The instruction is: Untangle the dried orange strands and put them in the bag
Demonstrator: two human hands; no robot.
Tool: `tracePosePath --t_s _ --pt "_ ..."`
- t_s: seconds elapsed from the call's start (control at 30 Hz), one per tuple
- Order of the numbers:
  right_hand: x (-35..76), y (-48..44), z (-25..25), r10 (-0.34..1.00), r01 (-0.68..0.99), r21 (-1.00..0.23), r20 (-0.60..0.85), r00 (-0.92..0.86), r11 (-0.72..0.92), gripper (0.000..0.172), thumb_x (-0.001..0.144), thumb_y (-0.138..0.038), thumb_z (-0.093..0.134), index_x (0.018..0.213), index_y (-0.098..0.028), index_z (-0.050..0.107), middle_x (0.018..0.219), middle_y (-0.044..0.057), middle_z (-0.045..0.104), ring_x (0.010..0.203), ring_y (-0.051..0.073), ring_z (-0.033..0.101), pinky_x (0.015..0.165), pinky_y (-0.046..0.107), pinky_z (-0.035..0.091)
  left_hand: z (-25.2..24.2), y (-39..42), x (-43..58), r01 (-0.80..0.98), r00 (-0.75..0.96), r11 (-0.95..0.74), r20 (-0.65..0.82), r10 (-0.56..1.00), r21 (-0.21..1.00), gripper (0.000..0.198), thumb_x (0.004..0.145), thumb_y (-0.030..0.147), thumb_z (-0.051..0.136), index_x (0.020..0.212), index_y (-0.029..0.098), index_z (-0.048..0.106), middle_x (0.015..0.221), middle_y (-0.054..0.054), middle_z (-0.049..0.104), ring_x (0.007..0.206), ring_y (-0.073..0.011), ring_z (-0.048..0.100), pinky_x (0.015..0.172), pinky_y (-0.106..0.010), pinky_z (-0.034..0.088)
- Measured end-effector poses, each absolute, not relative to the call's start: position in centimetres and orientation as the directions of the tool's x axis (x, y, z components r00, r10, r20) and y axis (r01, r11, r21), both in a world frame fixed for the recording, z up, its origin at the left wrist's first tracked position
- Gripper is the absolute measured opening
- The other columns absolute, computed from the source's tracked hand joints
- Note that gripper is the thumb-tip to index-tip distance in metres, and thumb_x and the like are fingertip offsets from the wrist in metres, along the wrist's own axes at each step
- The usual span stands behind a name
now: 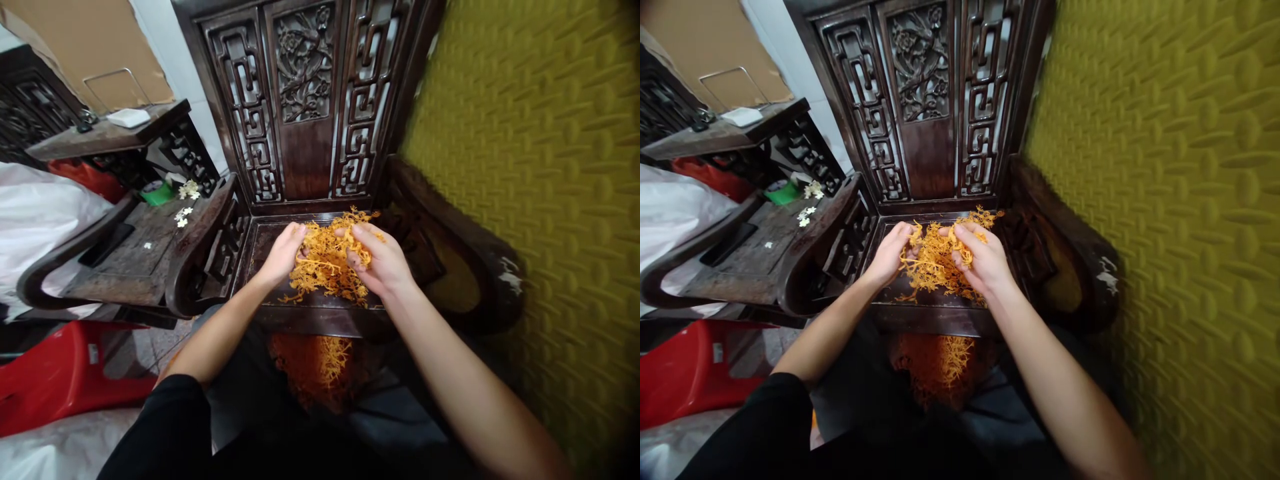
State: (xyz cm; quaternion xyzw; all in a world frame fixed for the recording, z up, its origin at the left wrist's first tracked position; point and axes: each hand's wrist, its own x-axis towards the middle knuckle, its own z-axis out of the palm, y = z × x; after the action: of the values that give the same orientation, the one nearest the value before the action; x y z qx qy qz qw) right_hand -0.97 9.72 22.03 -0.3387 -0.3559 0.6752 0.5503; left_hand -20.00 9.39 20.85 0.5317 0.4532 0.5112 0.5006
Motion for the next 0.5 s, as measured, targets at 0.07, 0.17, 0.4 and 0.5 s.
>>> tracePosePath --t_s 0.07,0.17,0.4,0.5 --pt "-1.2 9.6 21.8 0.986 -0.475 -0.873 -0.034 -0.163 -0.109 0.038 0.071 -0.042 0.085 0.084 -0.020 0.058 0.100 0.007 0.078 0.041 0.006 0.049 0.033 0.020 0.028 20.9 9.0 -19.3 -0.011 0.098 -0.096 0.097 0.990 0.995 0.046 0.087 0.064 0.061 0.085 0.021 0.044 0.085 -0.002 0.061 0.065 -0.0114 0.055 0.055 -0.025 0.042" --pt "-1.7 9.2 21.4 0.990 -0.415 -0.908 0.006 -0.144 -0.055 0.038 0.072 -0.044 0.085 0.080 -0.019 0.058 0.094 0.007 0.078 0.041 0.006 0.051 0.034 0.021 0.030 20.8 8.5 -18.4 -0.016 0.137 -0.123 0.124 0.983 0.992 0.050 0.079 0.056 0.075 0.085 0.022 0.039 0.096 -0.004 0.067 0.070 -0.0121 0.060 0.061 -0.026 0.049" --pt "-2.2 9.0 20.6 0.976 0.009 -0.978 0.209 0.061 0.209 0.028 0.076 -0.040 0.081 0.079 -0.018 0.065 0.077 0.004 0.072 0.043 0.012 0.056 0.038 0.026 0.041 21.4 8.1 -18.3 -0.114 0.180 -0.025 0.045 0.983 0.993 0.054 0.070 0.043 0.084 0.081 0.022 0.035 0.074 0.002 0.063 0.055 -0.0098 0.056 0.052 -0.024 0.042" --pt "-0.8 11.1 19.9 0.919 0.106 -0.965 0.262 0.293 0.241 0.023 0.074 -0.035 0.079 0.078 -0.016 0.066 0.079 0.007 0.073 0.044 0.012 0.055 0.038 0.027 0.039 22.1 7.7 -18.7 -0.127 0.227 -0.003 0.032 0.973 0.992 0.057 0.067 0.043 0.086 0.079 0.022 0.033 0.072 0.002 0.063 0.057 -0.0104 0.057 0.050 -0.022 0.039"
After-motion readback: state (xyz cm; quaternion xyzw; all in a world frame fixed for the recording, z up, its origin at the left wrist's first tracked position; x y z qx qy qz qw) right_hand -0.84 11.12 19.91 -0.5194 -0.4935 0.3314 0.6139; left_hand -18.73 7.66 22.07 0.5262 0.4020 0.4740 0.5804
